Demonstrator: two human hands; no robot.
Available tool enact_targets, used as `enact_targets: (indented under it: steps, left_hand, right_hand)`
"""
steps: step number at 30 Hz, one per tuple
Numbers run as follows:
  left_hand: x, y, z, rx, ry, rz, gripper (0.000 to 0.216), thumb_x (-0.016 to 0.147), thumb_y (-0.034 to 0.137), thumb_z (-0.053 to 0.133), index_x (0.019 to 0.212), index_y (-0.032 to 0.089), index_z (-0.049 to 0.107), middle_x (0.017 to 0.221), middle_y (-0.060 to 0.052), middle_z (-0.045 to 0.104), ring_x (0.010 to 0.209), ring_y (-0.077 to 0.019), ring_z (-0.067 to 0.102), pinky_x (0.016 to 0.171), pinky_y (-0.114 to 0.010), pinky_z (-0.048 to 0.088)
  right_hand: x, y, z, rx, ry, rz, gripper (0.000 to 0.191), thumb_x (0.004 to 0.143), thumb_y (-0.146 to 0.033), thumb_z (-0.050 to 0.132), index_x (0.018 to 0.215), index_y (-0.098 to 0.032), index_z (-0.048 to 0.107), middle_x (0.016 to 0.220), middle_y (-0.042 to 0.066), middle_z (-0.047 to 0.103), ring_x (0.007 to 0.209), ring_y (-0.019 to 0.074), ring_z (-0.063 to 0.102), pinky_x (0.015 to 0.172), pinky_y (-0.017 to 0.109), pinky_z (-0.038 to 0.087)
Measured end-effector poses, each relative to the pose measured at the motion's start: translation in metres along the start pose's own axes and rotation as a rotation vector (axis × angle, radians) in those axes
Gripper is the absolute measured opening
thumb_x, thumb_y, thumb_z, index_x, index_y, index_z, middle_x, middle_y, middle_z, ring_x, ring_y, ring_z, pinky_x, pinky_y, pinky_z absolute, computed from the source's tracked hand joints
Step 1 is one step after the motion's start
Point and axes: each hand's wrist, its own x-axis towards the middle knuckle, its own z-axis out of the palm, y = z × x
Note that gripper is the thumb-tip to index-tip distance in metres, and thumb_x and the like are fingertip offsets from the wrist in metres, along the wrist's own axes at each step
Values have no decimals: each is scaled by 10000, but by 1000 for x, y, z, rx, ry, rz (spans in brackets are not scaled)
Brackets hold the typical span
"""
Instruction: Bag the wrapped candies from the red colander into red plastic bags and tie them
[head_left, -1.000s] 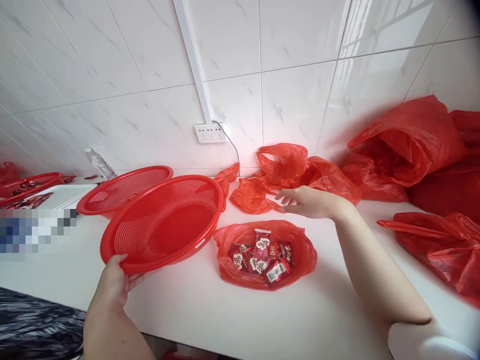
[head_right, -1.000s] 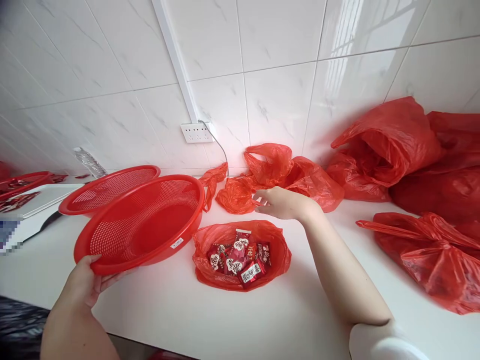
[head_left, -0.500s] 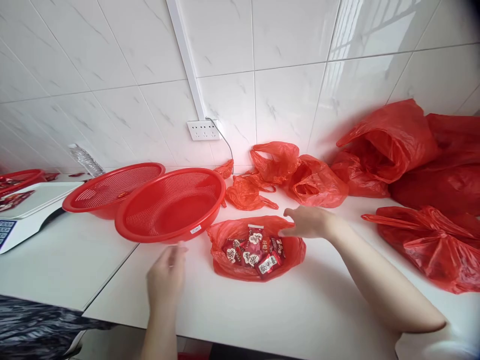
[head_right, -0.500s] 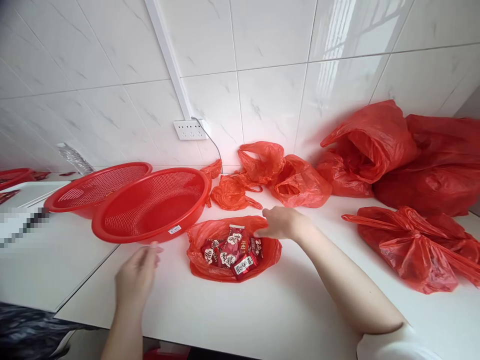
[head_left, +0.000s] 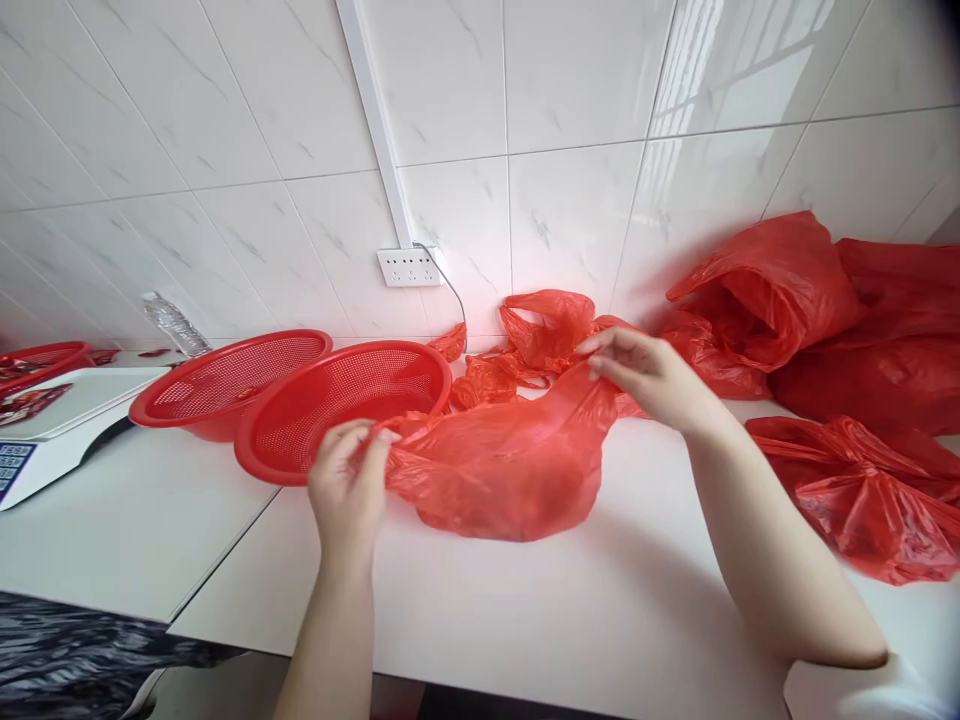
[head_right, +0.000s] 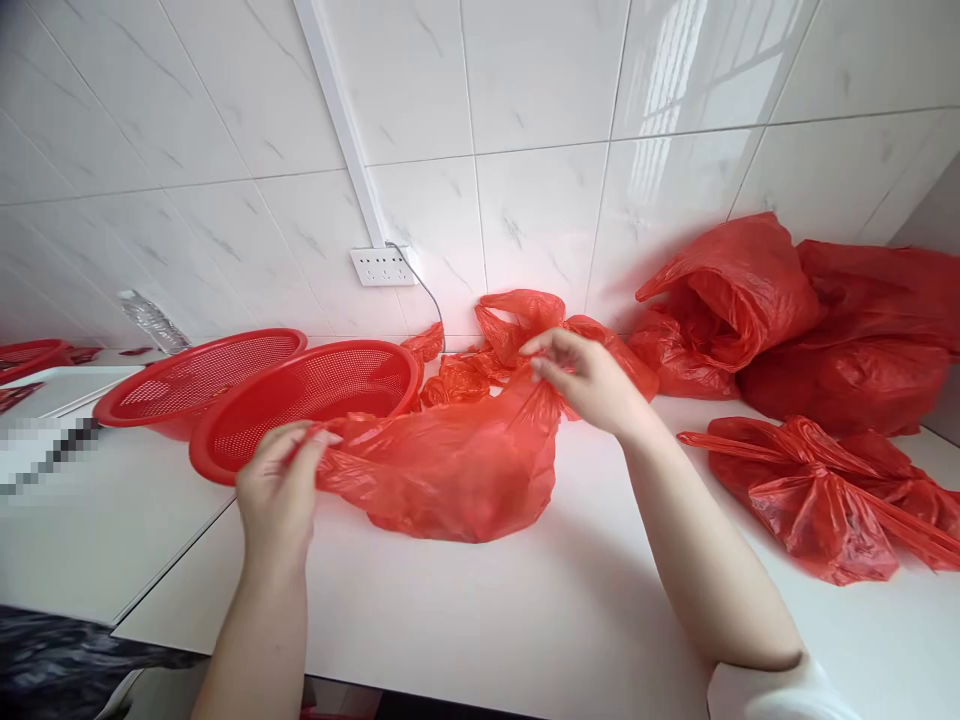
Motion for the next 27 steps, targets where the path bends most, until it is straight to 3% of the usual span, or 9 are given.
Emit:
enact_targets:
  steps: [3,6,8,12,15,19,22,25,27]
  left_hand:
    - [24,31,0,-377,-55,-65,142,753,236,636,619,202,668,1000,-32,682,1083,-239,601,934,-314,482]
    - [42,61,5,-740,-254,-140,104,779,215,608,714,176,678,992,-64,693,1095,-261,623,934,-362,515]
    - [49,75,14,-850,-388,-157,122,780,198,620,882,182,686,1005,-75,689,1052,-272,650,879,-396,548]
    - [51,81,45,-765,-634,-215,435,739,133,673,1161,232,628,843,-28,663,754,-203,692,789,-407,572]
    - [50,67,58,-669,-690,-201,385,734,175,728,1108,217,649,741,4,623,637,-152,645,825,-386,554]
    - [50,28,32,-427,-675,-123,172,745,298,760,831,181,667,975,-98,681,1031,-249,637,953,-350,490]
    - [40,-8,-1,-448,-639,-123,520,680,385,810,1147,251,624,1274,-115,594,1240,-275,528,984,-335,471]
    - [14,-36,-15,-517,-660,-181,922,467,403,913,1298,268,539,1400,-142,502,1343,-334,425,1045,-393,432]
    - [-7,-45,-9,-419,-735,-242,886,445,284,925,1257,262,571,1324,-159,564,1310,-356,464,1039,-454,431]
  right_hand:
    - [13,-9,-6,179,264,-76,227,875,-410,604,1003,-225,634,825,26,641,807,185,633,740,338,526]
    - [25,-20,-5,290,414,-181,240,856,-416,644,1025,-247,623,854,19,621,842,177,637,800,350,537]
    - [32,-28,1,329,432,-230,290,843,-431,661,1061,-246,611,899,23,613,853,175,639,831,361,542]
    - [39,-40,23,344,357,-244,342,852,-474,641,1084,-230,587,922,26,604,859,162,641,839,340,545]
    - [34,-33,39,302,316,-245,353,874,-493,600,1104,-227,563,1032,55,620,957,174,630,862,329,539]
    - [9,8,46,212,247,-140,487,862,-561,588,1240,-275,480,1331,96,535,1227,229,527,988,390,492]
    - [-17,47,50,247,83,-98,701,830,-635,587,1399,-303,347,1523,107,359,1404,251,355,1117,454,371]
    - [-34,69,61,288,-191,-85,978,746,-641,685,1516,-296,191,1615,107,173,1486,270,173,1190,498,219]
    - [-38,71,74,315,-346,-64,1093,690,-580,768,1539,-288,146,1621,108,154,1488,273,166,1195,488,213]
